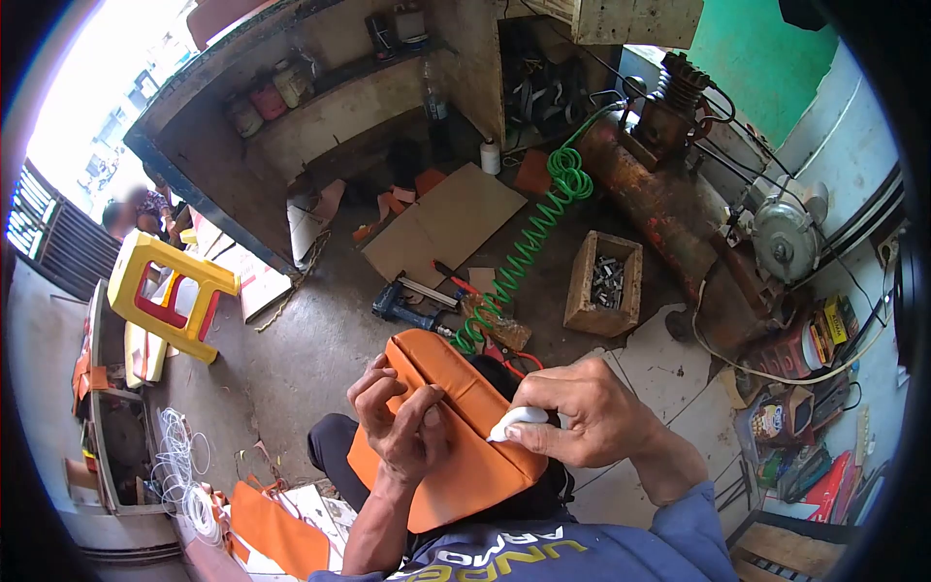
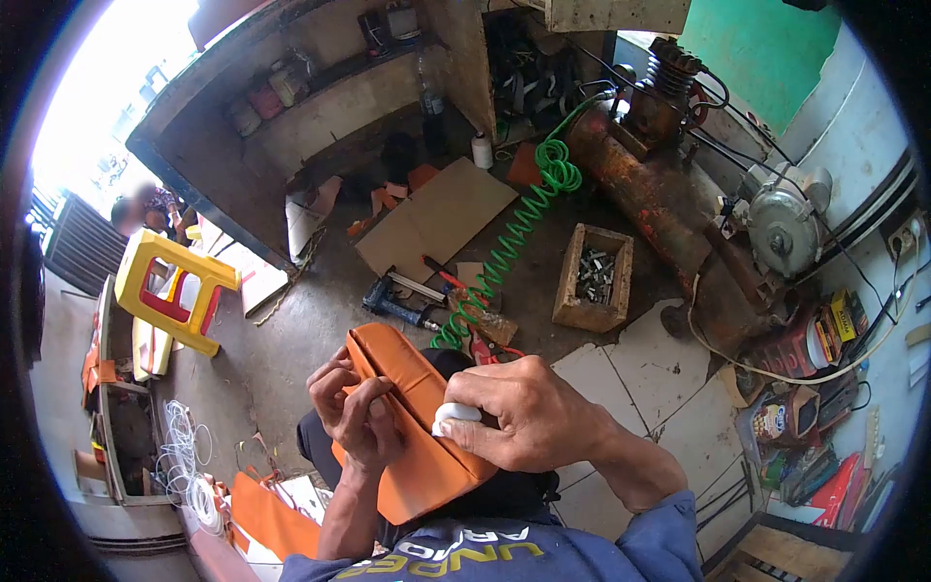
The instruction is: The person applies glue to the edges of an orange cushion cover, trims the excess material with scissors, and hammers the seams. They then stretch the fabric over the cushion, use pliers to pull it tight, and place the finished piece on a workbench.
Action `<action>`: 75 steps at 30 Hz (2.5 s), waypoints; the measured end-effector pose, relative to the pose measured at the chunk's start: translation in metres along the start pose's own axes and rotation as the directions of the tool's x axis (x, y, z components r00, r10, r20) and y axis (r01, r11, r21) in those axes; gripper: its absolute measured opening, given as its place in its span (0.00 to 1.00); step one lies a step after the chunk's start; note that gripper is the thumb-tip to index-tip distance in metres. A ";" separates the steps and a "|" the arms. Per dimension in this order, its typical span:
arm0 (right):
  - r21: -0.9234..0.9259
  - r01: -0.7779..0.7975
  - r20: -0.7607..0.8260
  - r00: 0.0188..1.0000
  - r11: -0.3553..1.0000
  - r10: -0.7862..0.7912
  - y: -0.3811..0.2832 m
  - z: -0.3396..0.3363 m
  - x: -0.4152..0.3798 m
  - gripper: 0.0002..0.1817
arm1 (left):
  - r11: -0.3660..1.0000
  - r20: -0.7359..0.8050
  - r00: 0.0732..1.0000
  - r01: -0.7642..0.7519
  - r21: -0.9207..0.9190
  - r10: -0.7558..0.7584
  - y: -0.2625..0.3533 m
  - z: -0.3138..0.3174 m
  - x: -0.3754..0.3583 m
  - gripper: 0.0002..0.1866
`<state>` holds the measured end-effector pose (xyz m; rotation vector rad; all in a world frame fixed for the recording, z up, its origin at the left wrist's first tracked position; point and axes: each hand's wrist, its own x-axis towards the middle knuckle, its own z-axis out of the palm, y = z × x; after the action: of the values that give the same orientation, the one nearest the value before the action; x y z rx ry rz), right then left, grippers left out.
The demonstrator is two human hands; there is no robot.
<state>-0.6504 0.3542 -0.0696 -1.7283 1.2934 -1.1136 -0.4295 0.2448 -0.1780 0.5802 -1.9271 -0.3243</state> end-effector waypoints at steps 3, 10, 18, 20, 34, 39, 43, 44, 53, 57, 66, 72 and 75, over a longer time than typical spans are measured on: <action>-0.025 0.036 -0.020 0.999 0.999 -0.037 0.005 0.004 0.001 0.09 | 1.000 0.013 1.000 0.009 0.010 -0.009 0.000 -0.001 -0.001 0.09; 0.014 -0.020 0.003 1.000 1.000 0.020 0.000 0.001 -0.009 0.08 | 1.000 0.006 1.000 0.014 0.009 -0.014 -0.001 0.000 0.000 0.09; 0.037 -0.025 0.027 0.999 0.999 0.024 0.000 -0.004 -0.021 0.08 | 1.000 0.008 1.000 0.013 0.014 -0.013 -0.001 0.001 -0.001 0.09; 0.048 -0.010 0.006 1.000 0.999 0.010 0.003 -0.003 -0.026 0.08 | 1.000 0.004 1.000 -0.014 0.013 0.014 0.000 0.001 0.000 0.09; 0.072 -0.039 0.042 0.998 0.997 0.036 0.001 -0.007 -0.023 0.09 | 0.999 0.032 0.999 -0.022 0.043 0.021 -0.002 0.000 0.000 0.09; 0.010 -0.067 0.081 0.995 0.998 0.066 -0.001 -0.008 -0.019 0.09 | 0.999 0.030 0.999 -0.016 0.039 0.015 0.000 -0.001 0.000 0.09; 0.056 0.035 0.058 0.998 0.998 -0.038 0.010 -0.005 -0.017 0.09 | 0.999 0.026 0.999 -0.019 0.051 0.018 -0.001 -0.001 0.002 0.08; 0.065 0.031 0.074 0.997 0.997 -0.036 0.006 -0.008 -0.021 0.09 | 0.999 0.026 1.000 -0.013 0.048 0.012 -0.001 -0.001 0.001 0.08; 0.128 -0.033 -0.186 0.981 0.991 0.056 0.023 0.005 -0.012 0.07 | 0.997 0.034 0.999 -0.020 0.070 0.017 0.002 -0.002 0.001 0.10; 0.604 0.027 -0.440 0.845 0.797 0.304 0.091 0.017 -0.056 0.14 | 0.997 0.020 0.999 -0.037 0.071 0.036 0.006 -0.003 0.003 0.12; 0.791 -0.317 -0.546 0.020 0.524 0.837 0.310 0.096 -0.247 0.10 | 0.906 0.090 0.906 0.420 -0.051 -0.414 -0.009 -0.029 0.022 0.23; 0.143 -0.983 -0.888 -0.179 -0.116 0.425 0.302 0.098 -0.251 0.31 | 0.647 0.567 0.648 0.723 -0.244 -0.510 -0.015 -0.044 0.051 0.32; 0.169 -0.855 -0.846 0.128 0.490 0.517 0.230 0.077 -0.201 0.38 | 0.636 0.647 0.589 0.745 -0.202 -0.484 -0.022 -0.041 0.058 0.37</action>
<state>-0.6905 0.4915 -0.3502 -0.3415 2.7065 -1.0804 -0.4062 0.1967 -0.1267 0.9223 -1.9789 -1.5354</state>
